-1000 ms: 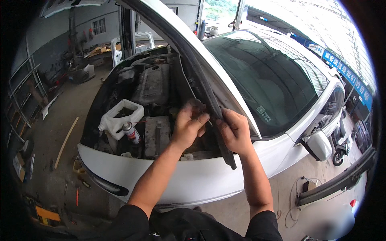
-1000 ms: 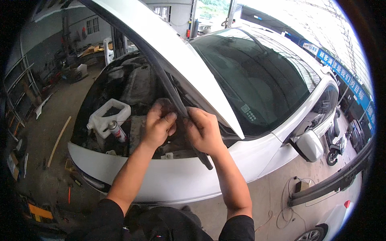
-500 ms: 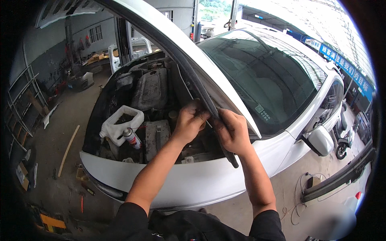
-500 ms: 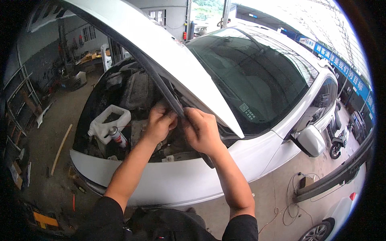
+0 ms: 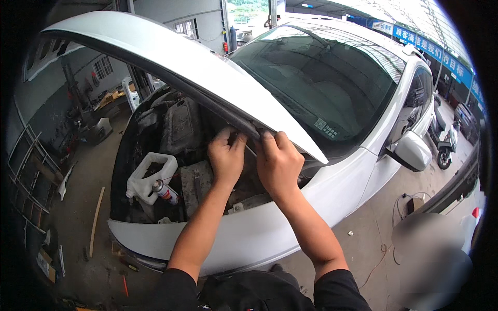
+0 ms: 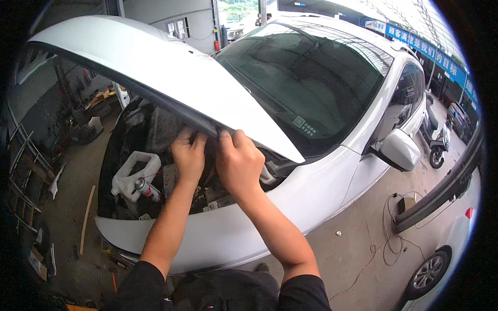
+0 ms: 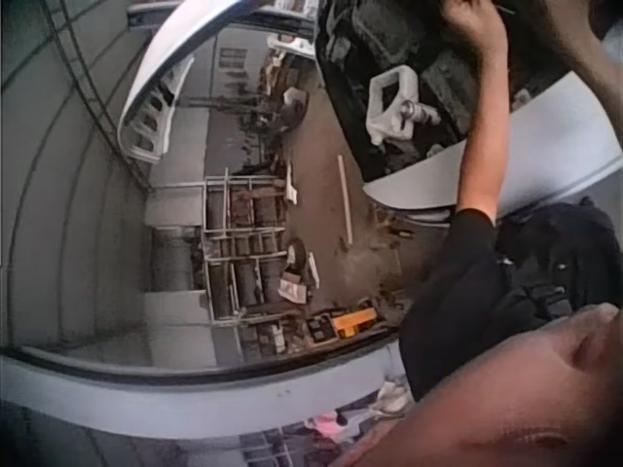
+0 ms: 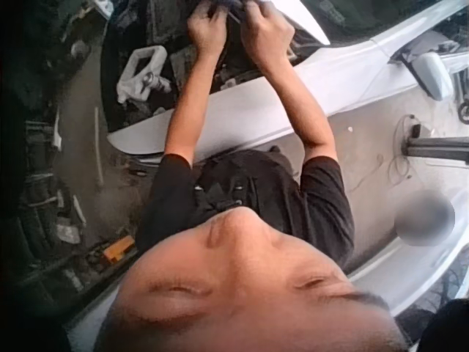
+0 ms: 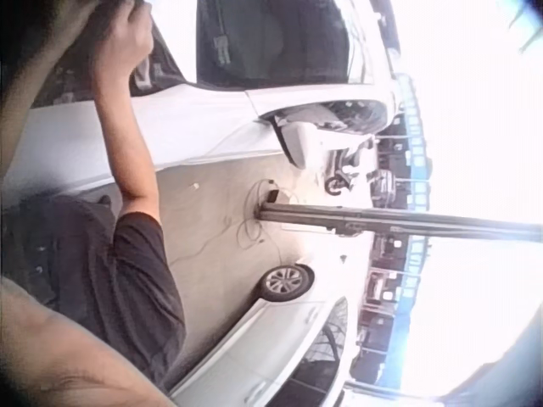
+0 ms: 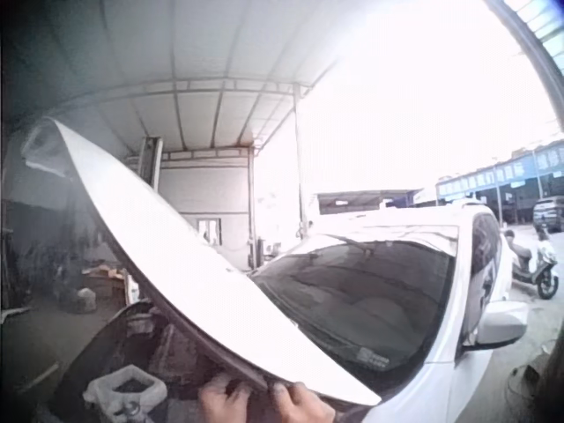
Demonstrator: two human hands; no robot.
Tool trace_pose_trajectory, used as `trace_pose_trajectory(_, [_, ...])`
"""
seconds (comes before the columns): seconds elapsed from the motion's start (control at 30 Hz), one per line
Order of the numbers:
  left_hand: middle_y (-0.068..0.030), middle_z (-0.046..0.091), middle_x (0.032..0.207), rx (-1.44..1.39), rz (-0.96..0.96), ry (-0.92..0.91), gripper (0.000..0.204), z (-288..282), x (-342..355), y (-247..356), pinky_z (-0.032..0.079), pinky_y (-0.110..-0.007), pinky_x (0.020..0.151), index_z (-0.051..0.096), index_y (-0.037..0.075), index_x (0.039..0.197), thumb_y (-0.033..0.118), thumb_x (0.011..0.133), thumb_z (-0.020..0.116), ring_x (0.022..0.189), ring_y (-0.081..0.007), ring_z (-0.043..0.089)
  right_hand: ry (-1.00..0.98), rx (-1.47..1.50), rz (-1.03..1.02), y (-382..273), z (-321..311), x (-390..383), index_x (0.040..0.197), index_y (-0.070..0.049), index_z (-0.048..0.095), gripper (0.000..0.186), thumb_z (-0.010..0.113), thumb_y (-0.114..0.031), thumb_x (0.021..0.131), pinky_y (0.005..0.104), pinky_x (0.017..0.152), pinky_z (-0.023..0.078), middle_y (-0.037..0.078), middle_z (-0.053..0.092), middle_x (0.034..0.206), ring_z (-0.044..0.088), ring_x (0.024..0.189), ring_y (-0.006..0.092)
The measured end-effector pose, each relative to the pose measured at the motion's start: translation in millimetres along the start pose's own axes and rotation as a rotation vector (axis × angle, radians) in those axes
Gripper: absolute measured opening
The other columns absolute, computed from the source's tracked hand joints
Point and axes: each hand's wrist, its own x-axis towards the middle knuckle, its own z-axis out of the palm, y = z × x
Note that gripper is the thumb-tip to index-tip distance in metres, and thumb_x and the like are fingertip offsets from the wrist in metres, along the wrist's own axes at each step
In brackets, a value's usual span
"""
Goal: The person installs a black rubber seal along the edge of a white car's open hood, pressing it into place by hand. They then insert small fasteners into the seal to secure it. The person works around the hood's perimeter, adjusting the seal and fastening it at multiple points.
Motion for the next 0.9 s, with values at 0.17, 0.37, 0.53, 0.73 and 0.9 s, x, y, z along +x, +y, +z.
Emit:
trace_pose_trajectory(0.17, [-0.0078, 0.066, 0.076, 0.026, 0.006, 0.0, 0.016, 1.2, -0.2, 7.4, 0.046, -0.027, 0.065, 0.065, -0.004, 0.092, 0.012, 0.088, 0.066, 0.069, -0.0118, 0.057, -0.037, -0.037, 0.094, -7.0, -6.3, 3.5, 0.083, -0.004, 0.063, 0.012, 0.069, -0.012, 0.077, 0.0349, 0.047, 0.044, 0.007, 0.053, 0.063, 0.057, 0.054, 0.0262])
trace_pose_trajectory(0.37, [-0.0131, 0.066, 0.078, 0.113, 0.05, -0.025, 0.01, 5.4, -3.7, 11.8, 0.048, -0.031, 0.066, 0.064, -0.004, 0.091, 0.005, 0.086, 0.063, 0.07, -0.0193, 0.061, -0.073, -0.076, 0.157, -10.3, -1.7, -0.4, 0.08, -0.004, 0.06, 0.011, 0.066, -0.012, 0.078, 0.0348, 0.047, 0.046, 0.008, 0.056, 0.064, 0.06, 0.056, 0.0259])
trace_pose_trajectory(0.53, [-0.0169, 0.063, 0.077, 0.218, 0.157, -0.033, 0.009, 7.1, -0.4, 13.8, 0.048, -0.035, 0.064, 0.064, -0.003, 0.088, 0.005, 0.085, 0.061, 0.069, -0.0299, 0.062, 0.048, 0.057, 0.197, -15.5, -4.4, -9.9, 0.103, 0.002, 0.063, 0.026, 0.067, -0.008, 0.079, 0.0358, 0.049, 0.048, 0.013, 0.061, 0.069, 0.06, 0.055, 0.028])
trace_pose_trajectory(0.73, [-0.0196, 0.062, 0.078, 0.383, 0.275, 0.009, 0.007, 11.1, -0.7, 15.6, 0.048, -0.041, 0.062, 0.063, -0.002, 0.084, 0.005, 0.085, 0.06, 0.072, -0.0394, 0.061, 0.186, 0.35, 0.226, -18.1, -3.4, -50.2, 0.107, 0.005, 0.055, 0.026, 0.059, -0.002, 0.082, 0.0356, 0.054, 0.049, 0.017, 0.061, 0.072, 0.059, 0.055, 0.0308])
trace_pose_trajectory(0.9, [-0.0175, 0.063, 0.078, 0.255, 0.134, -0.107, 0.015, 2.4, -1.7, 15.6, 0.047, -0.037, 0.063, 0.063, -0.002, 0.087, 0.012, 0.09, 0.058, 0.071, -0.0331, 0.062, -0.336, 0.843, 0.628, -12.2, -19.5, -62.1, 0.094, 0.005, 0.05, 0.017, 0.041, 0.003, 0.08, 0.0311, 0.065, 0.046, 0.016, 0.055, 0.077, 0.052, 0.067, 0.0216])
